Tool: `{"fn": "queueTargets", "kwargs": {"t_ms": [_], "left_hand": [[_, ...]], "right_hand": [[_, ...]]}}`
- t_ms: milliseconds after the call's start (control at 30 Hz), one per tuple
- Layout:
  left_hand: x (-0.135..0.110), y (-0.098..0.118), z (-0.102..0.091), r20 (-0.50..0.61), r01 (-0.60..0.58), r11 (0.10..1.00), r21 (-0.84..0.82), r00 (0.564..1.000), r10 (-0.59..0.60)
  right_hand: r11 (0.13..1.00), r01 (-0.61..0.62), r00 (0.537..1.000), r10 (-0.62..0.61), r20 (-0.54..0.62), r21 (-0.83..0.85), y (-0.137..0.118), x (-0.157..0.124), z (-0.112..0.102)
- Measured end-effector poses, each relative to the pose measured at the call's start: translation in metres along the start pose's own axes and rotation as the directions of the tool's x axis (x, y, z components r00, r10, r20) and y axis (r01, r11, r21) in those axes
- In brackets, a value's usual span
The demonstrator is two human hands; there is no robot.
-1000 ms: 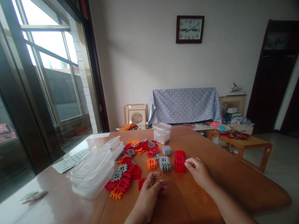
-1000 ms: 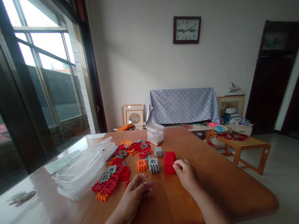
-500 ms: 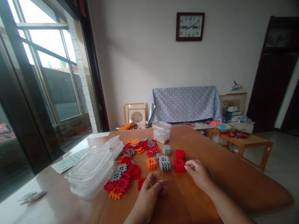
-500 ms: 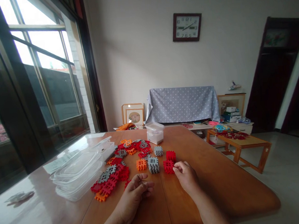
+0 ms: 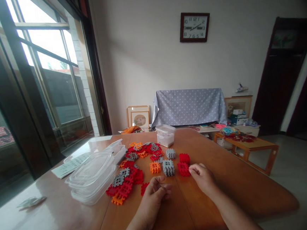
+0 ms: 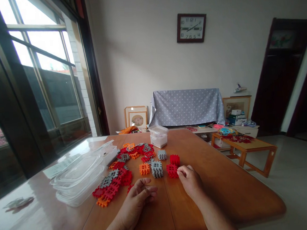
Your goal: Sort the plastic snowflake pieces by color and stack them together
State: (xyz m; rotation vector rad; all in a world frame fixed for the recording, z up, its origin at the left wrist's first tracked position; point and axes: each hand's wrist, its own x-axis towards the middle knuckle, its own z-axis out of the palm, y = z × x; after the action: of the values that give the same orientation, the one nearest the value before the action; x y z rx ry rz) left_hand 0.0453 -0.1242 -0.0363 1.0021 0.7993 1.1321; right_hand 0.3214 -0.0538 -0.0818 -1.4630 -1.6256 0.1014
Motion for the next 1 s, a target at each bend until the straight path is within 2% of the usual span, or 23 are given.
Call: {"fn": "queueTargets", "kwargs": {"t_ms": [200,333,600,733,1000], "left_hand": [[0.0,0.001,0.001,0.003,0.008,1.0,0.005,1.0,-0.008],[0.0,0.003,0.003,0.0,0.007,1.0,-0.001,1.0,-0.007],[-0.002,0.004,0.004,0.002,0.021,1.0,0.006,1.0,-0.021],[-0.002,0.006,0.005,-0.007,0.03,0.999,0.016,1.0,-0.03],[0.0,0.004,0.004,0.002,0.03,0.999,0.015,1.0,-0.03]], "right_hand": [[1.0,0.007,0.999,-0.008,-0.032,-0.018,-0.009,0.001,-0.005],[0.997,0.059,0.997,-0.061,-0.035,-0.051,-0.024,0.004,-0.008],[0.969,0.163,0.986,-0.155,0.055,-0.184,-0.048,0.012,-0.002],[0.969,0.158,0.985,-0.142,0.096,-0.192,-0.049,0.016,0.002],[0.973,0.123,0.989,-0.105,0.102,-0.194,-0.043,0.017,0.007]]}}
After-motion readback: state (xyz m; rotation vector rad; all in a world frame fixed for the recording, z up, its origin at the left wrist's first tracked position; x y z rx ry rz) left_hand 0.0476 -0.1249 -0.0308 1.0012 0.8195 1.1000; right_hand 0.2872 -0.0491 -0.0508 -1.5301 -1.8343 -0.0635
